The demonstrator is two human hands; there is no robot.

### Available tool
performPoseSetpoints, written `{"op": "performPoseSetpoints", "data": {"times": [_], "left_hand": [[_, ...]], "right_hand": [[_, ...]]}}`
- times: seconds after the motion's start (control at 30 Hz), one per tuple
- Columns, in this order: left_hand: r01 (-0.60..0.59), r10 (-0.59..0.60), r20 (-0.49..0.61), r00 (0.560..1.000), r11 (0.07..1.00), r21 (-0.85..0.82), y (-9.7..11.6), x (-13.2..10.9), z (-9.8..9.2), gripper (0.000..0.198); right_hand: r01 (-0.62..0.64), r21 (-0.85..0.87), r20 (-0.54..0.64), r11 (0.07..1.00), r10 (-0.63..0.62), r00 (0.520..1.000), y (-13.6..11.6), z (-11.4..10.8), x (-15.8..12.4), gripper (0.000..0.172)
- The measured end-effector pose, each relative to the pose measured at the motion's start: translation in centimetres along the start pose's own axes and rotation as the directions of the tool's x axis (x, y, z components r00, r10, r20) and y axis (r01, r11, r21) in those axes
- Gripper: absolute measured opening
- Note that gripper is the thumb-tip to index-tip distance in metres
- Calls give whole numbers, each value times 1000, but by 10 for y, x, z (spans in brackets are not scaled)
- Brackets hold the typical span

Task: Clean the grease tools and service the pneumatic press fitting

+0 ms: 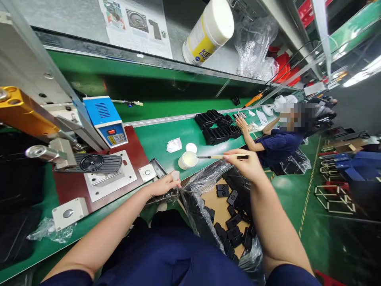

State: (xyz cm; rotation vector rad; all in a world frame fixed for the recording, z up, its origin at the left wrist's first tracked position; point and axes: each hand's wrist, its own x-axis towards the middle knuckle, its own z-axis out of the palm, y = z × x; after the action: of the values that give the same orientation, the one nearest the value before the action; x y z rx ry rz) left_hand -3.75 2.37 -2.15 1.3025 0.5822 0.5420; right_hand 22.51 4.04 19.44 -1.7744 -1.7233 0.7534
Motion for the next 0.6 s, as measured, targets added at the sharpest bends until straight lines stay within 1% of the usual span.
{"op": "performPoseSetpoints", "data": {"times": [0.07,0.13,0.17,0.2,0.23,0.3,0.33,0.37,0.4,0.5,0.6], "left_hand": [[36,-21,-134,991,993,112,-11,6,2,31],[110,-47,-290,956,973,204,-16,16,6,28],[156,-54,-383,922,958,242,-18,22,8,27],[197,-43,-481,876,942,273,-19,29,11,28],[225,-13,-572,820,927,300,-21,37,14,34],[232,84,-701,709,910,343,-27,53,19,55],[221,126,-733,668,908,357,-31,61,21,65],[213,150,-753,641,908,362,-36,68,24,72],[212,156,-767,623,909,358,-41,75,25,77],[209,160,-779,606,913,350,-56,92,29,85],[151,221,-772,596,914,378,-65,104,31,85]], "right_hand": [[-17,-66,17,998,18,1000,20,23,8,35],[-19,-152,24,988,23,999,39,42,20,32],[-20,-170,31,985,26,999,47,51,27,30],[-19,-181,42,983,27,999,54,58,34,28],[-19,-184,55,983,29,998,60,64,40,25],[-22,-183,84,983,38,996,70,74,52,21],[-26,-183,98,983,44,994,75,78,56,19],[-31,-182,111,983,52,992,78,81,60,17],[-39,-180,123,983,62,991,82,84,63,16],[-75,-171,146,982,101,984,93,93,67,13],[-127,-160,144,979,151,978,103,100,69,15]]}}
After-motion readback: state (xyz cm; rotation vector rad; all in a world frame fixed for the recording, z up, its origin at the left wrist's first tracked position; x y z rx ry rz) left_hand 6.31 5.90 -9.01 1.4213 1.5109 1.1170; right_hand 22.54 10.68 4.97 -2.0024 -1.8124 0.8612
